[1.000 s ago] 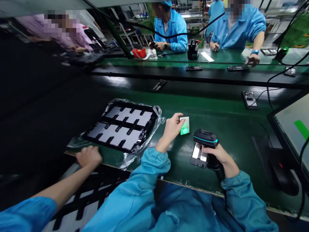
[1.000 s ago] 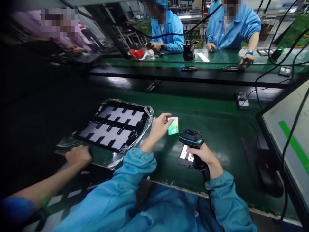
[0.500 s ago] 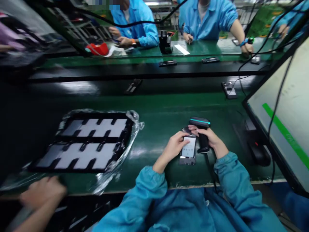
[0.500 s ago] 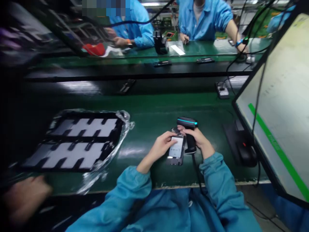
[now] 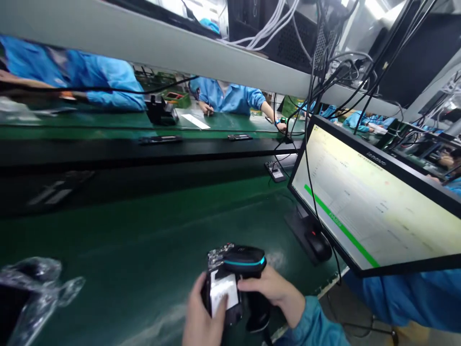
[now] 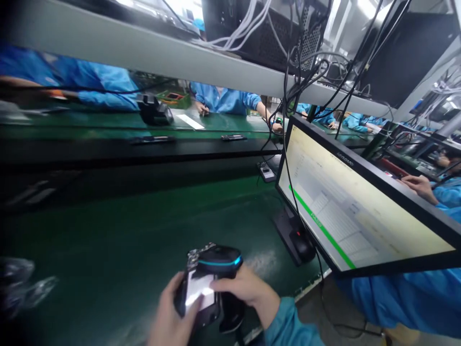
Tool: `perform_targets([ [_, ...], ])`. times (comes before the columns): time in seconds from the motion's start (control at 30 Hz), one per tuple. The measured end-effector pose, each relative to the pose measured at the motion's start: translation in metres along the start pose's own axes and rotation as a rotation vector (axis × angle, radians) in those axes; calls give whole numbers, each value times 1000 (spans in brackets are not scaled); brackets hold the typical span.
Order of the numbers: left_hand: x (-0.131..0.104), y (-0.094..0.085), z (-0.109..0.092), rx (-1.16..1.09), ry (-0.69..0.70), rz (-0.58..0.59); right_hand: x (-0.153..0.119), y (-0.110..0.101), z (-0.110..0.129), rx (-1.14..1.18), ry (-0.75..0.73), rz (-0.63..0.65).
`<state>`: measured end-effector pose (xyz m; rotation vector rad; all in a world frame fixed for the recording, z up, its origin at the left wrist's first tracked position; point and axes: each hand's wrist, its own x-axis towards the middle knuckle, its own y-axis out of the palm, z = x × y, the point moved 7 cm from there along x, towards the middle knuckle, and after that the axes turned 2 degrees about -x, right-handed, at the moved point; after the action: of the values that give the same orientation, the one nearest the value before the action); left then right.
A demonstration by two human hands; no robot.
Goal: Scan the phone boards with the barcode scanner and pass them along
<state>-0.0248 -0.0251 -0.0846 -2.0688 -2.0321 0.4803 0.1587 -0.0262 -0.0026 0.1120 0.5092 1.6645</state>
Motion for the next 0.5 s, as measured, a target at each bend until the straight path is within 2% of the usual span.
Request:
perform_targets([
  [0.1,36,-4,-9,-31,-94,-93,-7,20,5,-64,-75,78],
  [0.17,58,-7,-18,-12,-95,-65,-5,32,10,-148,-125,167],
  [0.23,68,-12,-27,-27,-98,-61,-8,37,12,-218,-127,243],
  [0.3,67,-17,-42,-83,-83,-76,-17,23,13,-231,-83,178],
  [0.37,64,-14,-60,-179,-37,-33,-27,-5,16,-189,-36,16],
  [0.43,65,-2,-73,-342,-29,86,-33,-23,18,-117,-13,26],
  [0.5,66,6,-80,-504,-44,143,-33,-31,13,-62,34,78],
])
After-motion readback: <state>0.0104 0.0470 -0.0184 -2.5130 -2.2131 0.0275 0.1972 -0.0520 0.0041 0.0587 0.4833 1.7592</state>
